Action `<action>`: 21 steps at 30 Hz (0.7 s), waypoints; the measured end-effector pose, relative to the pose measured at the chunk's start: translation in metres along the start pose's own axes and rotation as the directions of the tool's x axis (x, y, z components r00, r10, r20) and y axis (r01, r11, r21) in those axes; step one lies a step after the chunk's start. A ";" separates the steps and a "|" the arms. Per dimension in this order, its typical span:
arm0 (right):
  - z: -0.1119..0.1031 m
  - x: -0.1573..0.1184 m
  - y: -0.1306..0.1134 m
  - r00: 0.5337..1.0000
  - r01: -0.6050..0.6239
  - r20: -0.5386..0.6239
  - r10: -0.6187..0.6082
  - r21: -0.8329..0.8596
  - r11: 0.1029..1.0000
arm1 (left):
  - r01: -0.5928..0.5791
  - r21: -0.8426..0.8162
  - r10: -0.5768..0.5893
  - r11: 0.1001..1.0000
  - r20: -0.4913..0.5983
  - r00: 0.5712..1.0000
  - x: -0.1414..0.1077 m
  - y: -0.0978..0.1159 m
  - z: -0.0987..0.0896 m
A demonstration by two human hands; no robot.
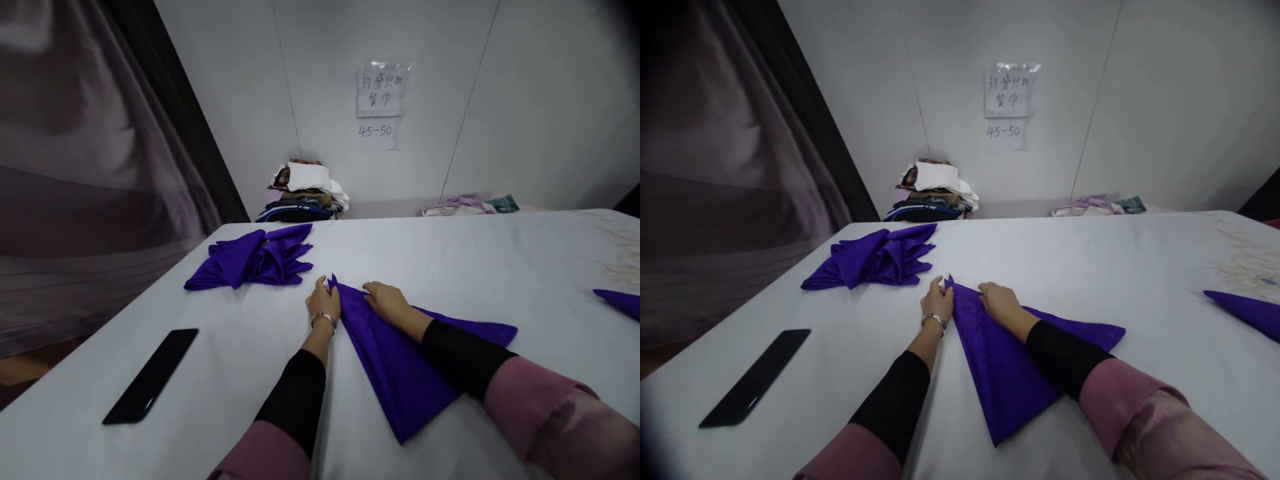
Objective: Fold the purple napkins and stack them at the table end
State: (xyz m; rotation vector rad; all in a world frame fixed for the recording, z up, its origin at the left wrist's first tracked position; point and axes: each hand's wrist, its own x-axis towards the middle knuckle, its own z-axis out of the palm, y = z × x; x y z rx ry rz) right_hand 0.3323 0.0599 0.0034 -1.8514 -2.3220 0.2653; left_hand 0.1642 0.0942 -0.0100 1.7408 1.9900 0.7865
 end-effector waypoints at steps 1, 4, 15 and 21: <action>-0.001 0.000 0.001 1.000 0.003 0.001 -0.003 -0.013 1.000 | 0.000 0.000 0.000 1.000 0.000 1.000 0.000 0.000 0.000; -0.006 -0.002 0.002 1.000 0.013 0.003 -0.013 -0.041 0.999 | 0.000 0.001 0.000 1.000 -0.002 1.000 0.000 -0.001 0.000; 0.005 -0.057 -0.016 0.922 0.368 0.057 -0.383 0.174 0.913 | -0.015 0.018 0.015 1.000 -0.010 1.000 0.003 -0.004 0.003; 0.011 -0.055 -0.010 0.918 0.353 0.136 -0.373 0.148 0.924 | -0.027 0.037 0.027 0.999 -0.002 1.000 0.005 -0.003 0.002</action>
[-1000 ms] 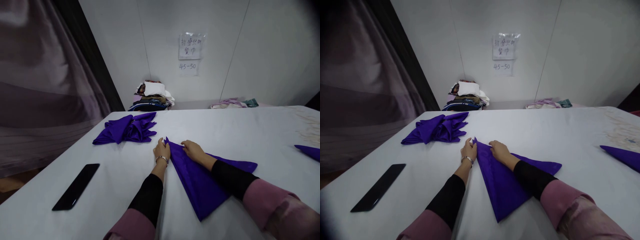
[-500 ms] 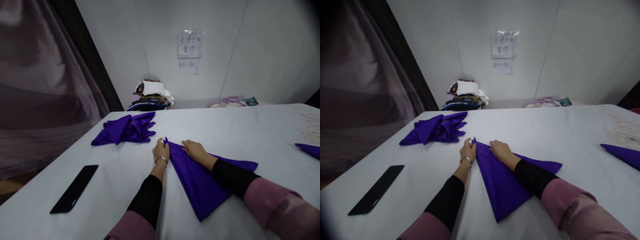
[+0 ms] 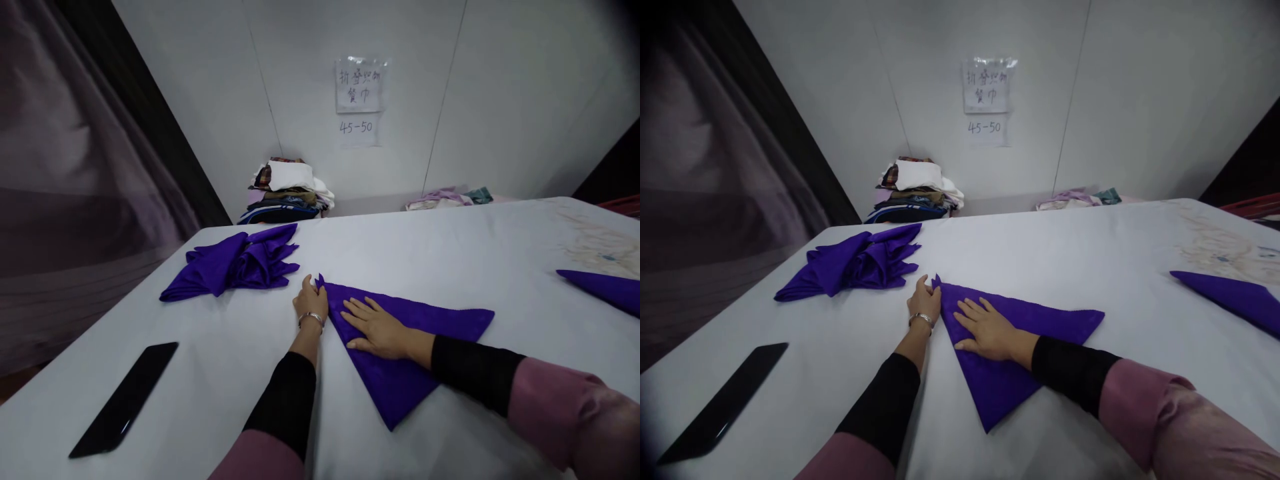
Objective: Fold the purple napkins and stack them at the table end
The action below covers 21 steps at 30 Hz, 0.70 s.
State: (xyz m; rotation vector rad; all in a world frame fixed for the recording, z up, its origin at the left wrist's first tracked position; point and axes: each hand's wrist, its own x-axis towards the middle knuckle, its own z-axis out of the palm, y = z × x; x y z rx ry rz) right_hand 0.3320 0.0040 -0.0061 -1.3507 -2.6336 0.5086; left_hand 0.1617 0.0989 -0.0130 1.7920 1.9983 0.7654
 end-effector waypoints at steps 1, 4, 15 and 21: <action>0.000 0.000 0.000 1.000 0.001 -0.002 -0.001 -0.005 1.000 | -0.004 0.012 0.004 1.000 0.006 1.000 0.001 0.000 -0.001; -0.001 0.000 -0.001 1.000 0.007 -0.011 -0.007 -0.014 1.000 | -0.029 0.075 0.029 0.997 0.001 1.000 0.002 -0.001 -0.003; 0.001 0.001 0.000 0.996 0.048 -0.068 -0.049 -0.023 0.999 | -0.523 0.205 0.482 0.827 0.221 0.848 -0.042 0.028 0.002; -0.001 -0.001 0.006 0.998 0.024 -0.062 -0.023 0.024 0.999 | -0.476 0.326 0.342 0.817 0.390 0.855 -0.046 0.020 0.012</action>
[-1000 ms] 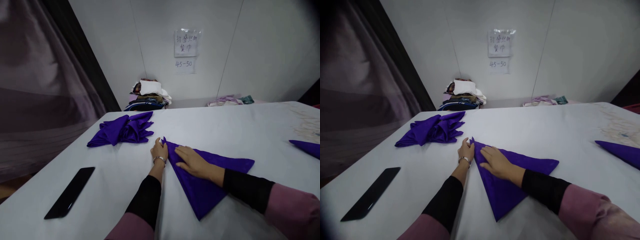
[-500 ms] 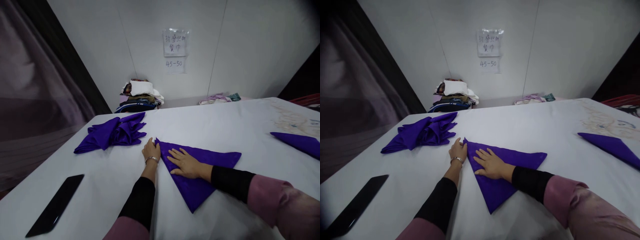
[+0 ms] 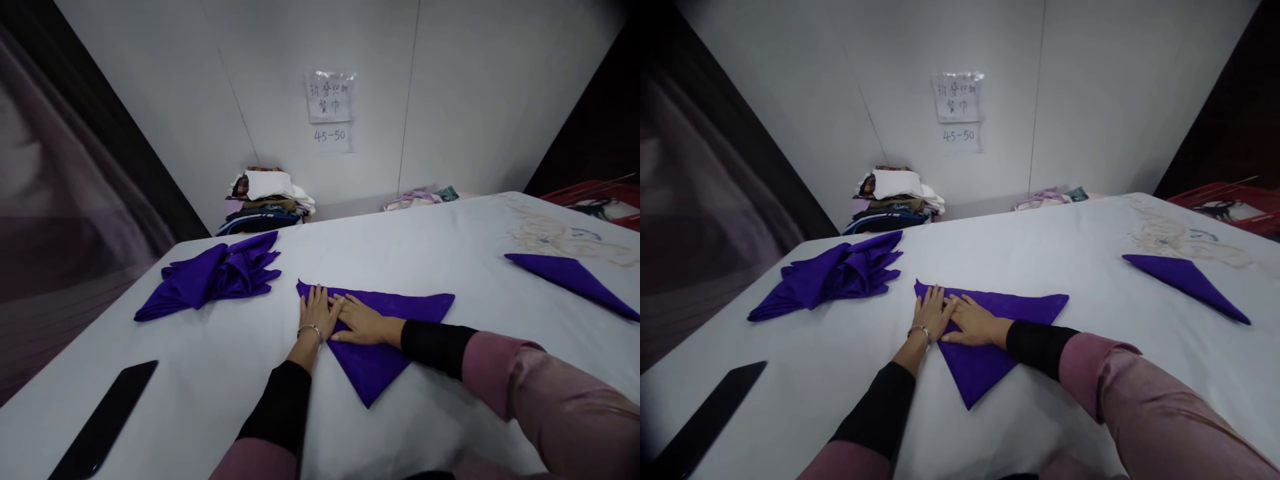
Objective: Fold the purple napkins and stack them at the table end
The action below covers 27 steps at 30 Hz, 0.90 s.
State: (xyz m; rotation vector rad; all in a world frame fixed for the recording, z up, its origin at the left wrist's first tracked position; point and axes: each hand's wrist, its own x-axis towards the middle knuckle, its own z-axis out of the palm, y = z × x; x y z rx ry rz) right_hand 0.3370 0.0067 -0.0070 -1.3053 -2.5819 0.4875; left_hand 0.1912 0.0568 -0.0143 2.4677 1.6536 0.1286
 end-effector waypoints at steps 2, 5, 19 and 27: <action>-0.003 -0.009 0.010 0.999 -0.045 0.009 0.045 -0.026 0.999 | -0.006 0.038 0.006 0.999 0.005 1.000 0.001 0.000 0.001; -0.011 -0.037 0.037 0.991 -0.135 -0.002 0.135 -0.075 0.988 | -0.014 0.085 0.015 0.996 -0.014 1.000 0.000 0.001 0.003; -0.032 -0.105 -0.006 0.977 -0.198 -0.096 0.189 -0.089 0.976 | 0.002 0.107 -0.003 0.994 0.003 1.000 0.000 0.006 0.000; 0.016 -0.108 -0.091 0.986 0.134 0.079 -0.148 0.159 0.978 | 0.014 0.104 -0.017 0.995 0.020 1.000 0.000 0.008 -0.001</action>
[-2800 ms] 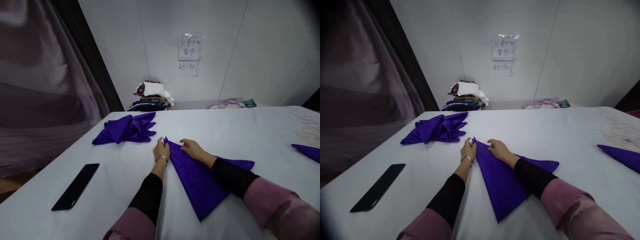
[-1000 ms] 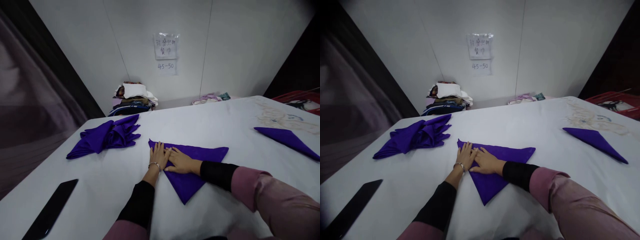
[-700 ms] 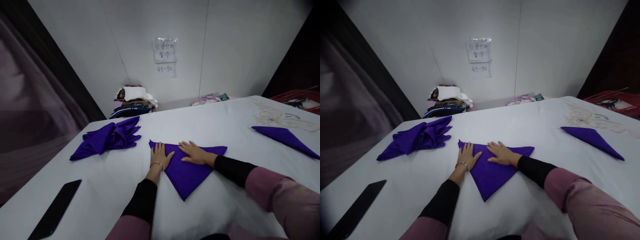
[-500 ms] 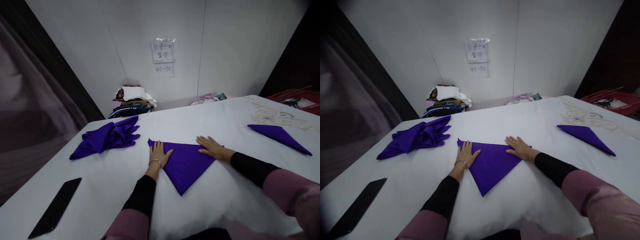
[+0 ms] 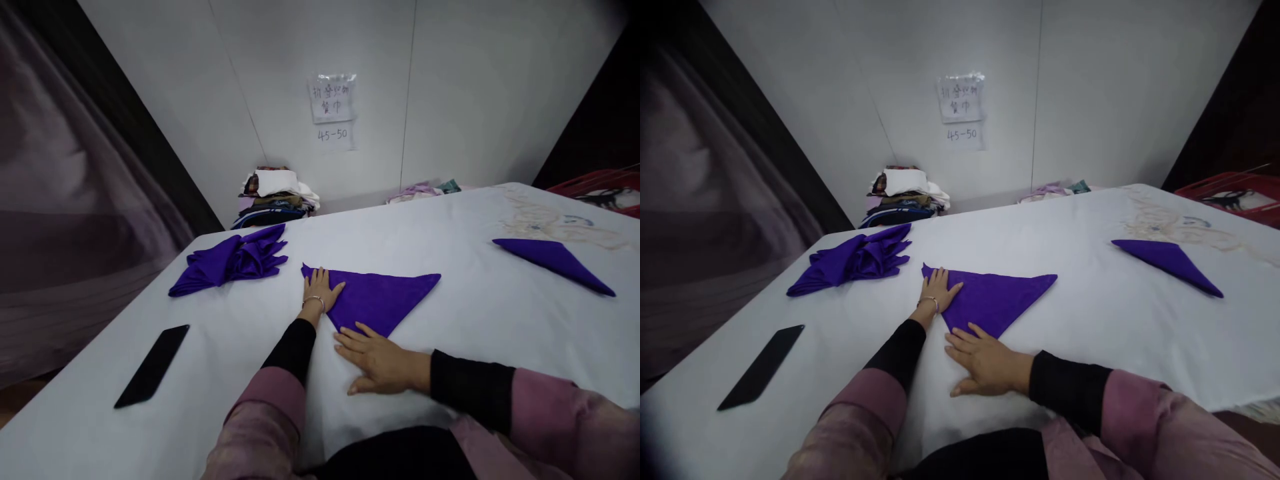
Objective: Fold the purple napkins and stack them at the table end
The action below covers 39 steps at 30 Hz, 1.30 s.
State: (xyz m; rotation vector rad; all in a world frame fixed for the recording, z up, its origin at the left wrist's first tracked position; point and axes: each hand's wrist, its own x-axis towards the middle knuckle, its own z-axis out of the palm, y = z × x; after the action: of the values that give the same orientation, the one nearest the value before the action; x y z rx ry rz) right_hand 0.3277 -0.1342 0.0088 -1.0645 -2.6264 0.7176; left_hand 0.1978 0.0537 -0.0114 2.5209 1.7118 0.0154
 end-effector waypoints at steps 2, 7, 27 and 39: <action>0.003 -0.016 -0.007 1.000 0.020 0.015 -0.020 0.046 0.999 | -0.006 0.001 0.006 1.000 -0.003 1.000 0.001 0.000 0.001; -0.011 -0.035 -0.023 0.991 0.127 0.035 -0.133 0.122 0.984 | -0.012 0.001 0.012 1.000 -0.002 1.000 0.002 -0.001 0.002; -0.016 -0.027 -0.007 0.998 0.053 -0.044 -0.048 0.114 0.992 | -0.020 0.061 0.023 0.998 -0.036 0.999 0.006 -0.003 0.001; -0.015 -0.026 0.051 0.979 -0.167 -0.135 0.151 -0.112 0.980 | 0.010 0.064 -0.009 0.998 -0.014 1.000 0.004 0.001 -0.011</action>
State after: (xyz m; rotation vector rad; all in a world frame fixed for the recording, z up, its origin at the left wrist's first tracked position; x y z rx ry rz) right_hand 0.3820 -0.1154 -0.0046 -1.3217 -2.5264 0.5056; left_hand 0.1999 0.0580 -0.0006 2.5640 1.7565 -0.0237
